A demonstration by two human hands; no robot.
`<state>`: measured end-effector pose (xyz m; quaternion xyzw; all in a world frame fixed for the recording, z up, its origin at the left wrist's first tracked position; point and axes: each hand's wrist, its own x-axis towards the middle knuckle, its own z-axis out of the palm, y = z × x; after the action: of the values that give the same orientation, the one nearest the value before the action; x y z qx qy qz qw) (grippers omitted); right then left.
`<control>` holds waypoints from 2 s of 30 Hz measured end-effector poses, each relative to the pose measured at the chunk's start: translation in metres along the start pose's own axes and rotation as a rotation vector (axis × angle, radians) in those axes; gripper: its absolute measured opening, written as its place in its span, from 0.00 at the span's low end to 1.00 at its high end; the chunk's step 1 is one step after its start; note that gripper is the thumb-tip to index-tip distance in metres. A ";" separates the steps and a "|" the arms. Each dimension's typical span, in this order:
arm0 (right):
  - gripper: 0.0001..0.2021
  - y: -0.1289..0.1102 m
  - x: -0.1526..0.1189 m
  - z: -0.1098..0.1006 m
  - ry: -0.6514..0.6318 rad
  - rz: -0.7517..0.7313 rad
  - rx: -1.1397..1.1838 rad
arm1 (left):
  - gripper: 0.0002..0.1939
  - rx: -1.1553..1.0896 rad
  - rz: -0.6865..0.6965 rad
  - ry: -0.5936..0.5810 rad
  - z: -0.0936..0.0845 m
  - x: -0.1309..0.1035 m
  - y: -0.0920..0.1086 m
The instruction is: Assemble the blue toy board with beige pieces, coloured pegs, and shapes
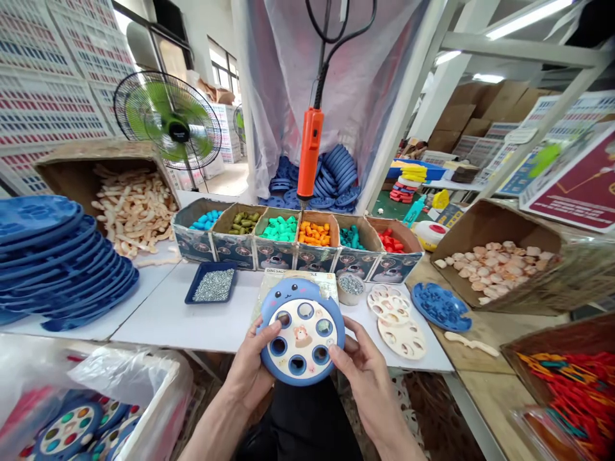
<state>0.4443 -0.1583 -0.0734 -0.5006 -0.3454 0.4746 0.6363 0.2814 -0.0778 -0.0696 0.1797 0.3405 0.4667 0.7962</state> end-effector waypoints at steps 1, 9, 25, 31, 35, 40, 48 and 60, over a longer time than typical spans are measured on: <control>0.34 -0.003 0.001 -0.001 -0.012 -0.004 -0.007 | 0.29 0.022 -0.004 -0.003 -0.002 -0.001 0.000; 0.27 -0.013 0.012 -0.006 -0.067 -0.026 -0.055 | 0.28 0.145 -0.084 -0.079 -0.009 -0.007 -0.002; 0.29 0.010 0.006 -0.008 0.000 -0.002 -0.061 | 0.23 0.179 -0.137 -0.207 -0.021 -0.004 -0.003; 0.25 0.005 0.013 -0.004 0.036 -0.092 -0.291 | 0.20 0.322 -0.082 -0.243 -0.015 -0.009 -0.001; 0.23 0.009 0.015 0.001 0.059 -0.083 -0.260 | 0.22 0.360 -0.084 -0.207 -0.011 -0.011 -0.002; 0.24 0.007 0.012 0.004 0.048 -0.038 -0.264 | 0.23 0.381 -0.058 -0.234 -0.010 -0.014 -0.003; 0.22 0.005 0.011 0.009 0.124 -0.067 -0.342 | 0.23 0.330 -0.107 -0.236 -0.010 -0.018 -0.005; 0.30 0.010 0.002 0.012 0.000 0.049 0.022 | 0.21 0.106 -0.028 0.075 -0.009 0.004 0.008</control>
<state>0.4315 -0.1522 -0.0798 -0.5020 -0.3280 0.4939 0.6297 0.2711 -0.0709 -0.0723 0.1994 0.3967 0.4430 0.7789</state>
